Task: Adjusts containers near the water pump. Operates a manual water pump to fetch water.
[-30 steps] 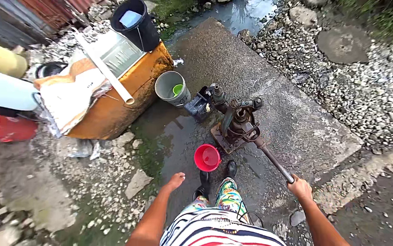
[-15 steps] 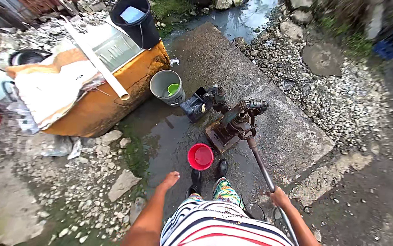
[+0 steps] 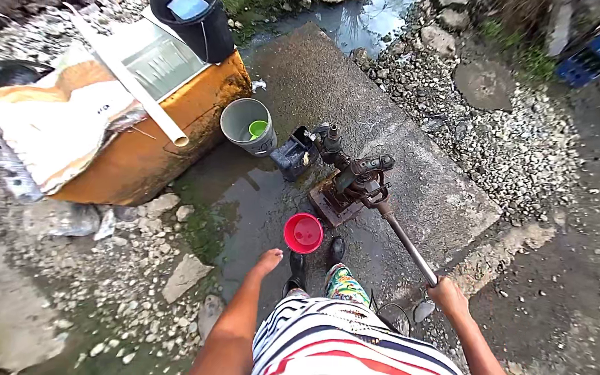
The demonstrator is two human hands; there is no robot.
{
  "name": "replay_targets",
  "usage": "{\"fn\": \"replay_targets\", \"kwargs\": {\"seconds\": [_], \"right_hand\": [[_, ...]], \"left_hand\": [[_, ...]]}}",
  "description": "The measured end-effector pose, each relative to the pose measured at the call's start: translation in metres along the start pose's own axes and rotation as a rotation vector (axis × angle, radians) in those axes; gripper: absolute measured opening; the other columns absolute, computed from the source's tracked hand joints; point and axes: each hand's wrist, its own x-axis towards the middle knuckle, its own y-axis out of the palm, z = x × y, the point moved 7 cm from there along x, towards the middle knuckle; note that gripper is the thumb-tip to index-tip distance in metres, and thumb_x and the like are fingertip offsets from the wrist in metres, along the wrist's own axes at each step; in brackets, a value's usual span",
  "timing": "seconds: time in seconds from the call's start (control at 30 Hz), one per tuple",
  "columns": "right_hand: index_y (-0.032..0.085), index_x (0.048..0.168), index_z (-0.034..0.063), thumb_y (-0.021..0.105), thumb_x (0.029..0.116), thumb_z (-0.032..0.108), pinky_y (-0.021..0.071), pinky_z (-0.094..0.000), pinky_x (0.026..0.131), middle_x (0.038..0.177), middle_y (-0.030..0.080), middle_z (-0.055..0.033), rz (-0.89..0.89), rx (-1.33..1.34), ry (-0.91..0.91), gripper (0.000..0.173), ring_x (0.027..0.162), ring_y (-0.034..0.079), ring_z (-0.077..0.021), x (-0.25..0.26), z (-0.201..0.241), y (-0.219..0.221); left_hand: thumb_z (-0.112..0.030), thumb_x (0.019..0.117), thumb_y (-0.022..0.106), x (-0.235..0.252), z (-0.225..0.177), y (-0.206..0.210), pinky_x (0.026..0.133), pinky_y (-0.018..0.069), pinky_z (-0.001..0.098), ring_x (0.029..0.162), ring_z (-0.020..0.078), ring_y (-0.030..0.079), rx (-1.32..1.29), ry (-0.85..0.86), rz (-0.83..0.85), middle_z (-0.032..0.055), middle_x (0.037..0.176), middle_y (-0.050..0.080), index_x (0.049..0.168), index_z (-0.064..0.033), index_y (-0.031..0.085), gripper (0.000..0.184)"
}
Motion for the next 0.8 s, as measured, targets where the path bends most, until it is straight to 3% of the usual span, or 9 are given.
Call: {"fn": "replay_targets", "kwargs": {"seconds": [0.1, 0.23, 0.37, 0.43, 0.53, 0.6, 0.67, 0.8], "right_hand": [[0.069, 0.124, 0.0095, 0.069, 0.0918, 0.025, 0.0523, -0.0625, 0.092, 0.116, 0.072, -0.0225, -0.083, -0.040, -0.004, 0.036, 0.114, 0.068, -0.0413, 0.057, -0.018, 0.010], [0.063, 0.135, 0.0091, 0.068, 0.0915, 0.023, 0.0506, -0.0646, 0.095, 0.119, 0.070, -0.0265, -0.070, -0.066, -0.127, 0.046, 0.116, 0.066, -0.0451, 0.131, -0.024, 0.020], [0.066, 0.132, 0.0119, 0.067, 0.0933, 0.029, 0.0499, -0.0627, 0.097, 0.122, 0.070, -0.0239, -0.037, 0.003, -0.106, 0.042, 0.120, 0.065, -0.0420, 0.190, -0.008, 0.059], [0.066, 0.130, 0.0078, 0.069, 0.0938, 0.026, 0.0492, -0.0630, 0.099, 0.127, 0.068, -0.0248, 0.022, 0.135, -0.028, 0.041, 0.124, 0.063, -0.0418, 0.199, 0.003, 0.073], [0.061, 0.132, -0.0039, 0.068, 0.0973, 0.016, 0.0492, -0.0569, 0.103, 0.130, 0.064, -0.0288, 0.194, 0.288, -0.004, 0.041, 0.123, 0.063, -0.0407, 0.203, 0.020, 0.104], [0.063, 0.128, -0.0055, 0.067, 0.0985, 0.017, 0.0527, -0.0508, 0.098, 0.122, 0.067, -0.0269, 0.282, 0.316, -0.038, 0.038, 0.111, 0.068, -0.0364, 0.183, 0.026, 0.129], [0.064, 0.128, -0.0040, 0.066, 0.0993, 0.018, 0.0531, -0.0525, 0.097, 0.118, 0.069, -0.0262, 0.279, 0.325, -0.064, 0.036, 0.107, 0.069, -0.0365, 0.141, 0.024, 0.137], [0.057, 0.132, -0.0030, 0.069, 0.0987, 0.027, 0.0563, -0.0562, 0.089, 0.110, 0.070, -0.0259, 0.190, 0.232, -0.069, 0.046, 0.096, 0.072, -0.0386, 0.068, -0.006, 0.091]], "left_hand": [[-0.018, 0.1101, 0.047, -0.009, 0.003, 0.000, 0.106, 0.0468, 0.0479, 0.123, 0.0343, 0.061, 0.001, -0.052, -0.012, 0.0232, 0.142, 0.058, 0.145, -0.0021, 0.053, 0.039], [-0.019, 0.1105, 0.047, -0.020, 0.007, -0.002, 0.107, 0.0464, 0.0470, 0.125, 0.0329, 0.061, 0.009, -0.107, -0.029, 0.0223, 0.143, 0.057, 0.146, -0.0024, 0.052, 0.040], [-0.017, 0.1107, 0.046, -0.030, -0.001, -0.011, 0.111, 0.0441, 0.0464, 0.129, 0.0336, 0.059, 0.026, -0.076, -0.057, 0.0237, 0.143, 0.057, 0.145, 0.0001, 0.053, 0.039], [-0.017, 0.1108, 0.045, -0.034, -0.004, -0.013, 0.112, 0.0435, 0.0462, 0.129, 0.0335, 0.059, 0.031, -0.060, -0.062, 0.0237, 0.143, 0.057, 0.146, 0.0000, 0.052, 0.040], [-0.018, 0.1107, 0.046, -0.036, -0.004, -0.016, 0.111, 0.0440, 0.0459, 0.128, 0.0323, 0.060, 0.054, -0.047, -0.070, 0.0223, 0.142, 0.059, 0.146, -0.0014, 0.053, 0.040], [-0.018, 0.1109, 0.046, -0.034, 0.002, -0.016, 0.110, 0.0446, 0.0461, 0.128, 0.0329, 0.060, 0.038, -0.046, -0.068, 0.0227, 0.142, 0.058, 0.146, -0.0011, 0.053, 0.040], [-0.018, 0.1111, 0.045, -0.031, 0.006, -0.012, 0.109, 0.0453, 0.0461, 0.127, 0.0333, 0.060, 0.014, -0.045, -0.051, 0.0233, 0.143, 0.057, 0.146, -0.0010, 0.052, 0.039], [-0.019, 0.1111, 0.045, -0.017, 0.019, 0.000, 0.107, 0.0460, 0.0466, 0.125, 0.0333, 0.061, 0.033, -0.040, 0.010, 0.0231, 0.142, 0.057, 0.146, -0.0021, 0.052, 0.040]]}}
